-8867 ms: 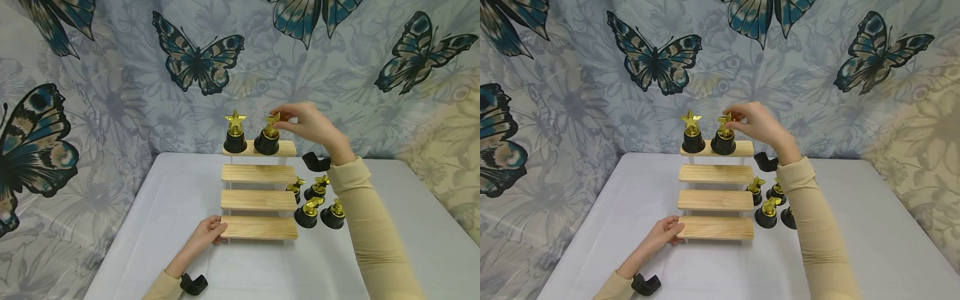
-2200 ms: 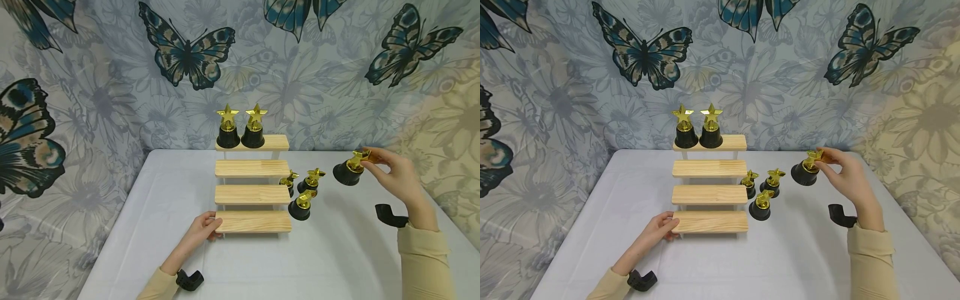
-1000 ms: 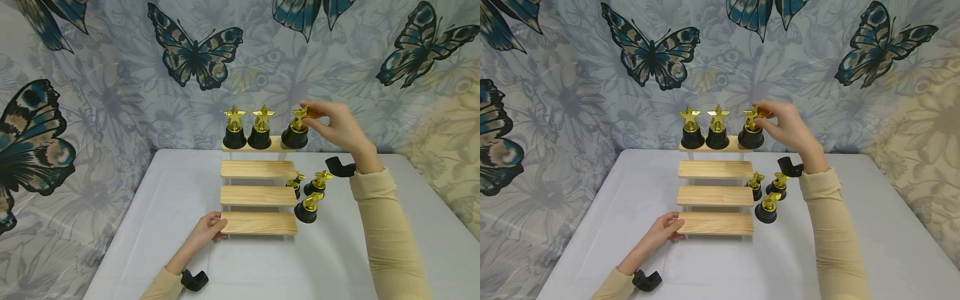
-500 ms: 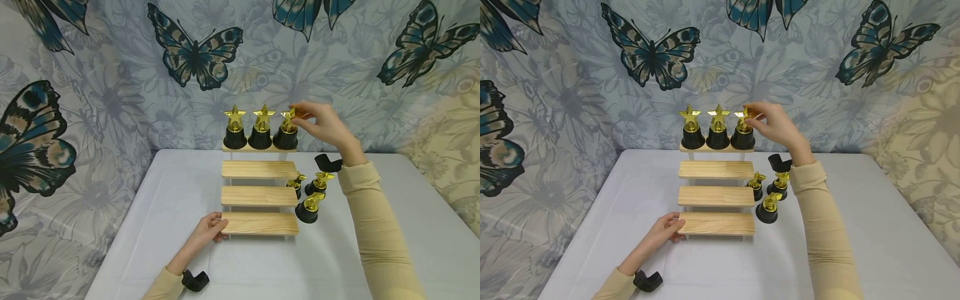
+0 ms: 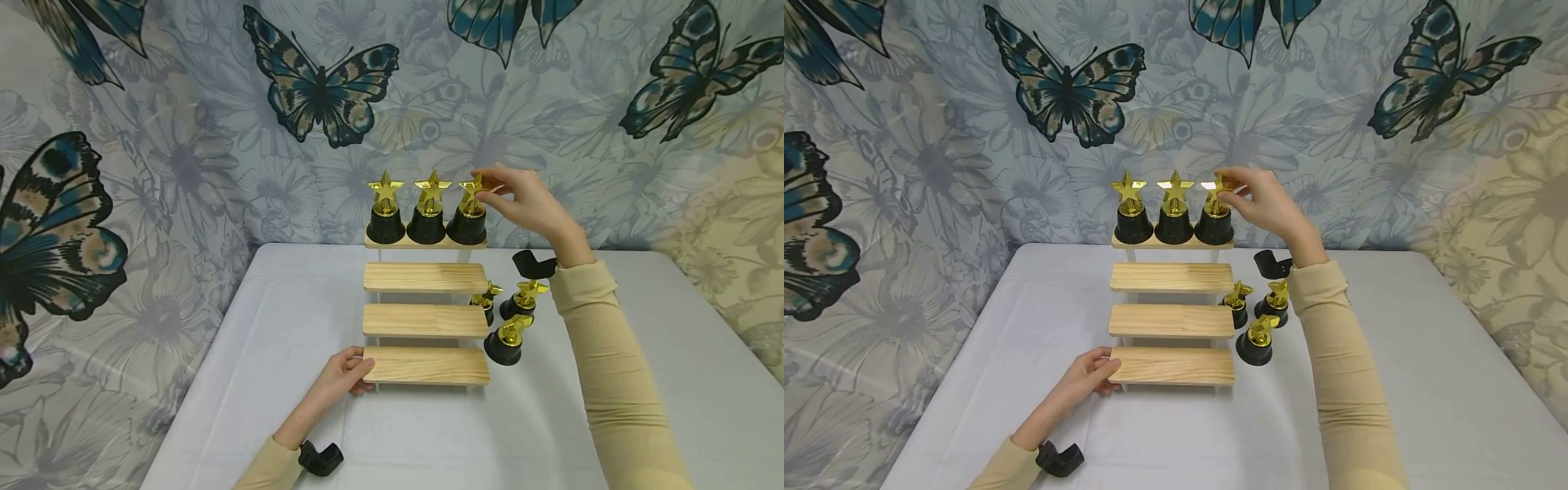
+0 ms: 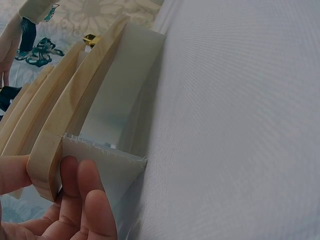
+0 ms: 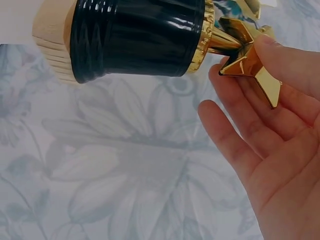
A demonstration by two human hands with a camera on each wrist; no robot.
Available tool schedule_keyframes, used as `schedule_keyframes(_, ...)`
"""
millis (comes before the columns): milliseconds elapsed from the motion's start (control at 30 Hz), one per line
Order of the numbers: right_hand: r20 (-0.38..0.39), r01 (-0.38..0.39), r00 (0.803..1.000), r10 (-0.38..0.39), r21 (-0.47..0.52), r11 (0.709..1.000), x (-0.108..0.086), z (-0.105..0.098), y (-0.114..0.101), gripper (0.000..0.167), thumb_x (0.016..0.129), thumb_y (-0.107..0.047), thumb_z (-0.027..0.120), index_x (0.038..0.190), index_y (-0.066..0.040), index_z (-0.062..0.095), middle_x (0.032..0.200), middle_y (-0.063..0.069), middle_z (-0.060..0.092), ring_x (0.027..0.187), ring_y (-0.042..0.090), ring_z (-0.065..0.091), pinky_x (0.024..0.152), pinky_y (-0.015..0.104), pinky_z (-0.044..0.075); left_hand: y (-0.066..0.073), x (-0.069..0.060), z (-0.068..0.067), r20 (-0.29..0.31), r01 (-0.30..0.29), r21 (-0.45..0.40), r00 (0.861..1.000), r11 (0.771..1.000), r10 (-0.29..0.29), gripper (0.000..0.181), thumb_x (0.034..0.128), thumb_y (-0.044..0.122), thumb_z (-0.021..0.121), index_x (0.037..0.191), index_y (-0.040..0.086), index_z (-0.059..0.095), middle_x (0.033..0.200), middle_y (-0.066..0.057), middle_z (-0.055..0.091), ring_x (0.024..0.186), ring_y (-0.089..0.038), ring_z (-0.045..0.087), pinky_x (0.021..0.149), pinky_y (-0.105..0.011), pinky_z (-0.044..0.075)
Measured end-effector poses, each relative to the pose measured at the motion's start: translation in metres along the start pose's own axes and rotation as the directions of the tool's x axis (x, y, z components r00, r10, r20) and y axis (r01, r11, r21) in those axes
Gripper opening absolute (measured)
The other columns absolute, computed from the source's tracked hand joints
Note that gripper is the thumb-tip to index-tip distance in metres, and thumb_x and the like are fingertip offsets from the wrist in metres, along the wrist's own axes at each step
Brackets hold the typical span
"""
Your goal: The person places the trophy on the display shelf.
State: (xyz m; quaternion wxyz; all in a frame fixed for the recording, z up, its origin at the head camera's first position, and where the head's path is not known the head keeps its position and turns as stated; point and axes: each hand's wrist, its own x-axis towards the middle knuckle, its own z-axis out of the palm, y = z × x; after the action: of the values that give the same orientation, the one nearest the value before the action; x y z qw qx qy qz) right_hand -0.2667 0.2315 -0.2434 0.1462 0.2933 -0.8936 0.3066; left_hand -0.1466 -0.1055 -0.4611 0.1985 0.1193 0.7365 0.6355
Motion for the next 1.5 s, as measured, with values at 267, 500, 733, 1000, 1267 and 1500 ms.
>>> schedule_keyframes(267, -0.006, -0.013, 1.000, 0.013, 0.010, 1.000, -0.001, 0.002, 0.004, 0.037, 0.093, -0.009, 0.057, 0.128, 0.001, 0.052, 0.116, 0.015, 0.058, 0.101, 0.026, 0.055, 0.086, 0.038, 0.045, -0.005, 0.002, 0.000, -0.002, -0.009, -0.002, 1.000, 1.000, 0.009, 0.043, 0.0949, 0.024, 0.055, 0.122, -0.008, 0.048, 0.092, -0.012, 0.067, 0.069, -0.020, 0.064, 0.057, -0.029, 0.049)
schedule_keyframes(500, -0.025, 0.016, 1.000, -0.016, 0.001, 1.000, -0.003, 0.003, 0.005, 0.037, 0.093, -0.007, 0.057, 0.128, 0.002, 0.051, 0.115, 0.016, 0.059, 0.096, 0.027, 0.058, 0.084, 0.037, 0.047, -0.004, 0.003, 0.002, -0.002, -0.015, 0.004, 1.000, 1.000, 0.015, 0.041, 0.0950, 0.023, 0.055, 0.121, -0.008, 0.048, 0.091, -0.013, 0.067, 0.067, -0.018, 0.062, 0.056, -0.028, 0.048)
schedule_keyframes(733, -0.057, 0.000, 0.998, -0.001, -0.011, 1.000, -0.011, 0.000, 0.003, 0.054, 0.091, -0.009, 0.060, 0.140, 0.000, 0.038, 0.119, 0.019, 0.056, 0.107, 0.031, 0.052, 0.087, 0.043, 0.043, -0.005, 0.004, 0.003, -0.001, -0.016, 0.005, 1.000, 1.000, 0.016, 0.041, 0.0950, 0.023, 0.055, 0.121, -0.008, 0.049, 0.091, -0.014, 0.067, 0.066, -0.017, 0.062, 0.056, -0.027, 0.047)
schedule_keyframes(1000, -0.183, 0.029, 0.982, -0.038, -0.053, 0.998, -0.038, -0.012, 0.004, 0.052, 0.089, -0.002, 0.061, 0.138, -0.004, 0.043, 0.123, 0.018, 0.054, 0.111, 0.031, 0.050, 0.086, 0.034, 0.043, -0.003, 0.002, 0.002, -0.001, -0.022, 0.014, 1.000, 1.000, 0.022, 0.042, 0.0957, 0.024, 0.054, 0.122, -0.009, 0.047, 0.093, -0.014, 0.067, 0.067, -0.017, 0.062, 0.057, -0.028, 0.049)
schedule_keyframes(1267, -0.237, 0.002, 0.971, -0.020, -0.073, 0.997, -0.076, -0.017, 0.007, 0.044, 0.087, 0.002, 0.062, 0.129, -0.002, 0.052, 0.116, 0.015, 0.059, 0.105, 0.006, 0.052, 0.085, 0.014, 0.039, -0.004, 0.001, 0.001, -0.009, -0.004, -0.006, 1.000, 1.000, 0.004, 0.042, 0.0950, 0.023, 0.055, 0.122, -0.008, 0.048, 0.091, -0.013, 0.067, 0.067, -0.017, 0.061, 0.057, -0.027, 0.047)
schedule_keyframes(1500, -0.206, -0.037, 0.978, 0.020, -0.078, 0.996, -0.110, -0.013, 0.009, 0.037, 0.087, 0.002, 0.062, 0.123, -0.001, 0.057, 0.113, 0.013, 0.060, 0.101, 0.002, 0.052, 0.086, 0.013, 0.038, -0.005, 0.001, 0.001, -0.012, -0.007, -0.003, 1.000, 1.000, 0.007, 0.042, 0.0950, 0.023, 0.055, 0.122, -0.008, 0.048, 0.089, -0.012, 0.067, 0.066, -0.017, 0.060, 0.056, -0.026, 0.047)
